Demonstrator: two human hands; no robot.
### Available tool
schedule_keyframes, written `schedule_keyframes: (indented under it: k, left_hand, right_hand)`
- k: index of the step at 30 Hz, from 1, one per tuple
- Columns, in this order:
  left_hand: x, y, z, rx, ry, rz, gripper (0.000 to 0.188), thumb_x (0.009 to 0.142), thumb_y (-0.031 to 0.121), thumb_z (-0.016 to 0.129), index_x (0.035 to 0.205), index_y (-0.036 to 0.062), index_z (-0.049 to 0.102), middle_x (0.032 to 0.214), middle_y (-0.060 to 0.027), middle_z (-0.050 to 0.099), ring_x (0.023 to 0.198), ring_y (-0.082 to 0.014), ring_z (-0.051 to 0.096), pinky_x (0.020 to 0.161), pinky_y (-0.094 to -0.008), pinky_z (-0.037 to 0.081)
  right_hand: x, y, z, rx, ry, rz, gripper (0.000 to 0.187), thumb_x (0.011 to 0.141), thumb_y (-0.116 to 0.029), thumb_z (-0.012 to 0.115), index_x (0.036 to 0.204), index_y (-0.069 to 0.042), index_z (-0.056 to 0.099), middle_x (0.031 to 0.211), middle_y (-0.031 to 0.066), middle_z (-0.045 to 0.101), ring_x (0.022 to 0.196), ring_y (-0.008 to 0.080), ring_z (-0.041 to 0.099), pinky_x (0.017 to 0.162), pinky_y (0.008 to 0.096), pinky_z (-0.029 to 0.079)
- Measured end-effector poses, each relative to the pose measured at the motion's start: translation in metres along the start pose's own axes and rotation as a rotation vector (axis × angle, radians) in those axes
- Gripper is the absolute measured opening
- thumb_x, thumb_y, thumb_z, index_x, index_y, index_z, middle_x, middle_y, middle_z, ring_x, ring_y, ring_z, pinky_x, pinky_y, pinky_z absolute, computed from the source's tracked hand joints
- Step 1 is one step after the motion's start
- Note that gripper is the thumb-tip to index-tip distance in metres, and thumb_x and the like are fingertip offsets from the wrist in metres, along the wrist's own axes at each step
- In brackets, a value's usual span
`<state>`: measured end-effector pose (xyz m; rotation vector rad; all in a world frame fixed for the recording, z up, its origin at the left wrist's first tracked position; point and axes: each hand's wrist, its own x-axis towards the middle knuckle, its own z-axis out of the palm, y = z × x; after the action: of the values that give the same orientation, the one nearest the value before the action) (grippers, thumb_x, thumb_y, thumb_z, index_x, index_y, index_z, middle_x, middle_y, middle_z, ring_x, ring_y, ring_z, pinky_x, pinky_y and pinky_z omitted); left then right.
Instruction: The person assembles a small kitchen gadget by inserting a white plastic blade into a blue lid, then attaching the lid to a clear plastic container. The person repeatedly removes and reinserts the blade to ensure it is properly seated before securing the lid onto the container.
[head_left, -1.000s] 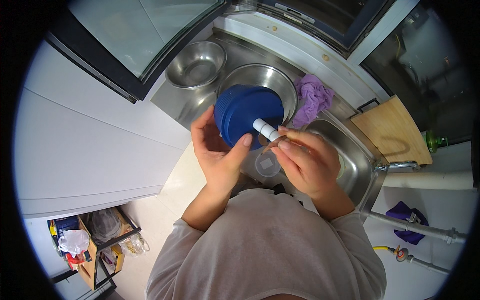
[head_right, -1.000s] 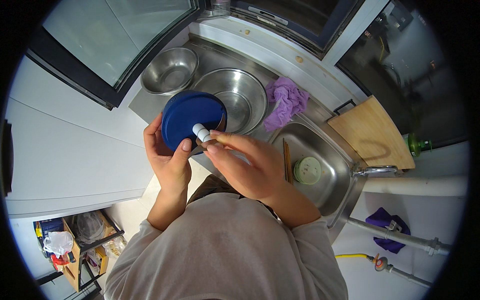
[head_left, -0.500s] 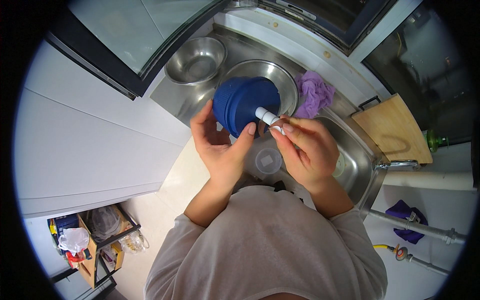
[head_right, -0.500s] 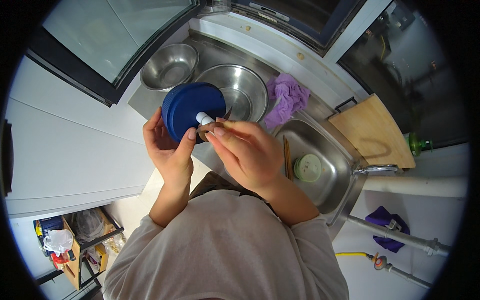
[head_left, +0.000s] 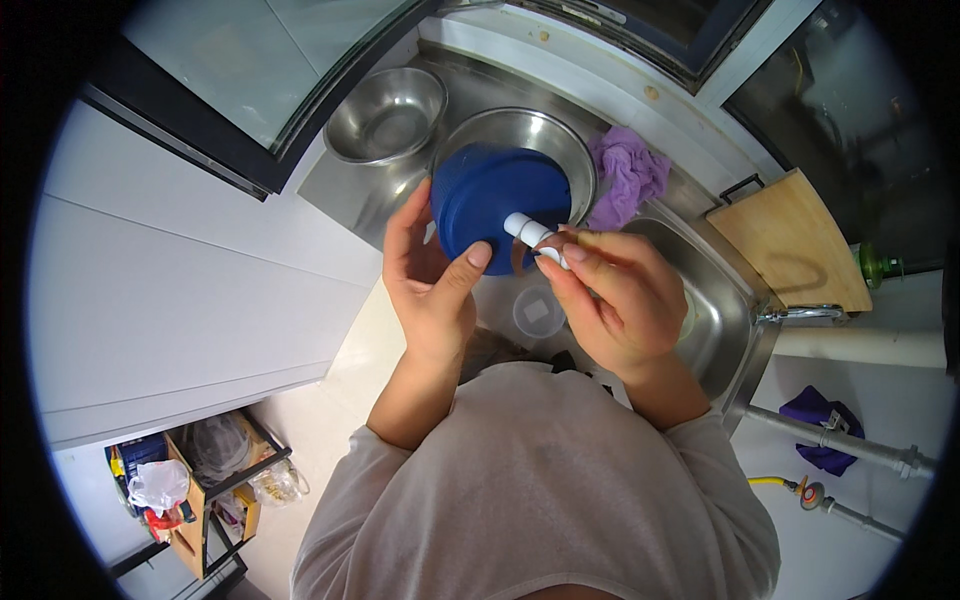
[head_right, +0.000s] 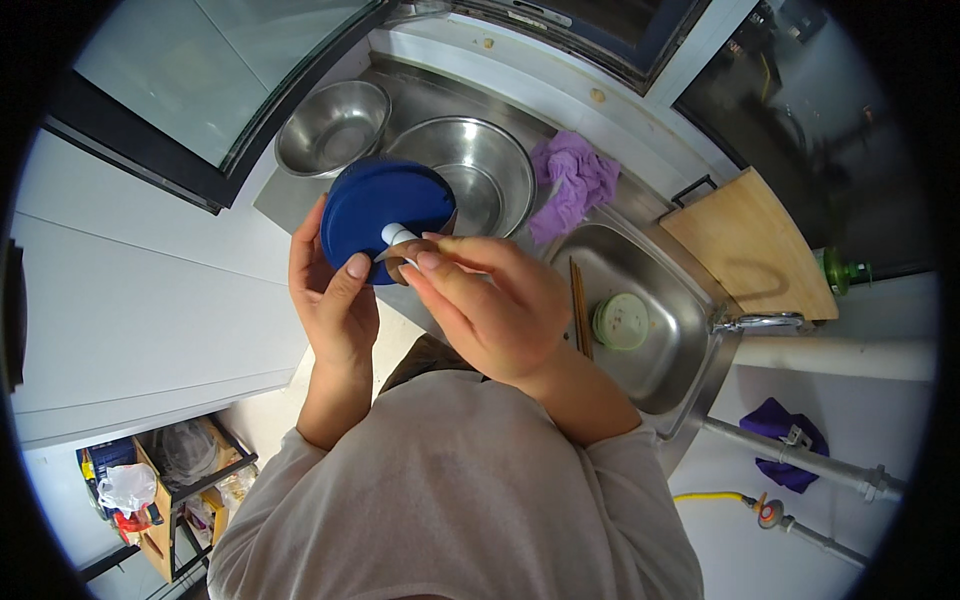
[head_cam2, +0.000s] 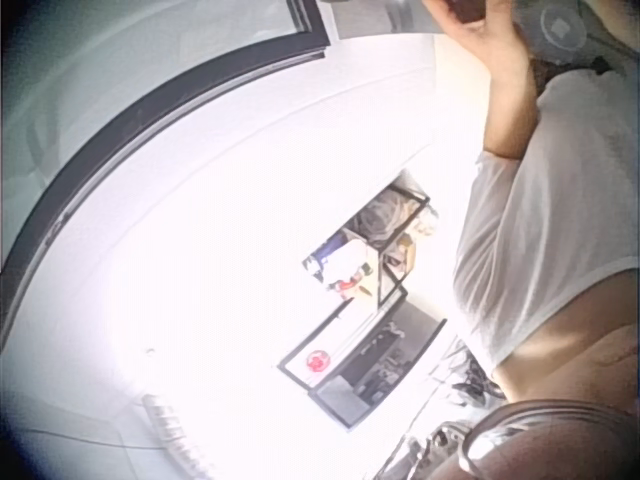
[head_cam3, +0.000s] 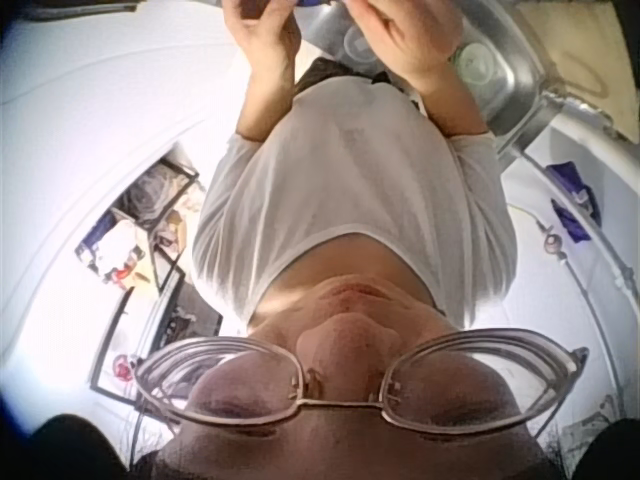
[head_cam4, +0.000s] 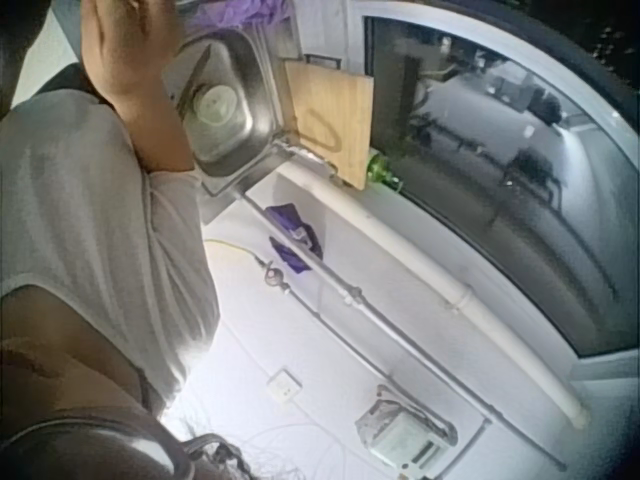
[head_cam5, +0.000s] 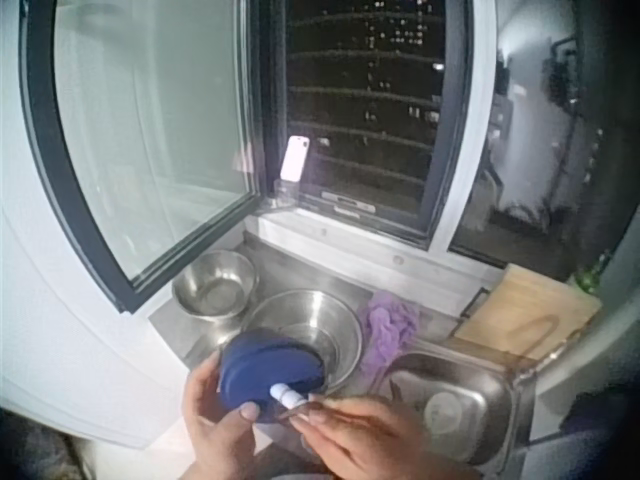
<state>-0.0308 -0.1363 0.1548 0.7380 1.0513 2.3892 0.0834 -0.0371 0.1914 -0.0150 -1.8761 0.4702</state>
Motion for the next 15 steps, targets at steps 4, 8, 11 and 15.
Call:
schedule_keyframes:
  k: [4,8,11,15]
  left_hand:
    - [0.001,-0.002,-0.001,-0.105,-0.003,-0.100,0.055,0.078,0.000,0.065,0.128,-0.0009,0.045,0.122,-0.0147,0.052,0.112,-0.0237,0.051,0.098,-0.0369,0.039]
    - [0.001,-0.003,0.000,-0.252,-0.025,-0.227,0.047,0.082,0.003,0.061,0.127,-0.0022,0.047,0.119,-0.0137,0.055,0.111,-0.0226,0.052,0.098,-0.0358,0.039]
    - [0.001,-0.004,0.002,-0.300,-0.014,-0.263,0.045,0.083,0.004,0.060,0.126,-0.0023,0.048,0.118,-0.0135,0.056,0.110,-0.0223,0.053,0.097,-0.0349,0.040]
    - [0.001,-0.005,0.007,-0.252,0.001,-0.242,0.048,0.082,0.001,0.060,0.128,-0.0026,0.046,0.121,-0.0146,0.055,0.111,-0.0230,0.053,0.098,-0.0358,0.039]
  right_hand:
    - [0.000,-0.001,-0.004,-0.043,-0.006,-0.035,0.030,0.068,-0.001,0.077,0.095,-0.002,0.064,0.086,0.0105,0.065,0.073,0.0202,0.067,0.057,0.0246,0.053]
    - [0.003,-0.008,-0.014,0.002,-0.025,0.029,0.030,0.068,0.003,0.075,0.095,-0.002,0.063,0.088,0.0119,0.064,0.074,0.0209,0.067,0.060,0.0250,0.054]
    - [0.005,-0.011,-0.021,0.061,0.031,0.095,0.029,0.068,0.007,0.074,0.094,-0.001,0.063,0.088,0.0140,0.063,0.075,0.0222,0.067,0.063,0.0259,0.056]
    - [0.006,-0.006,-0.025,0.099,0.028,0.090,0.028,0.069,0.009,0.072,0.094,0.000,0.062,0.088,0.0159,0.062,0.076,0.0240,0.067,0.063,0.0271,0.056]
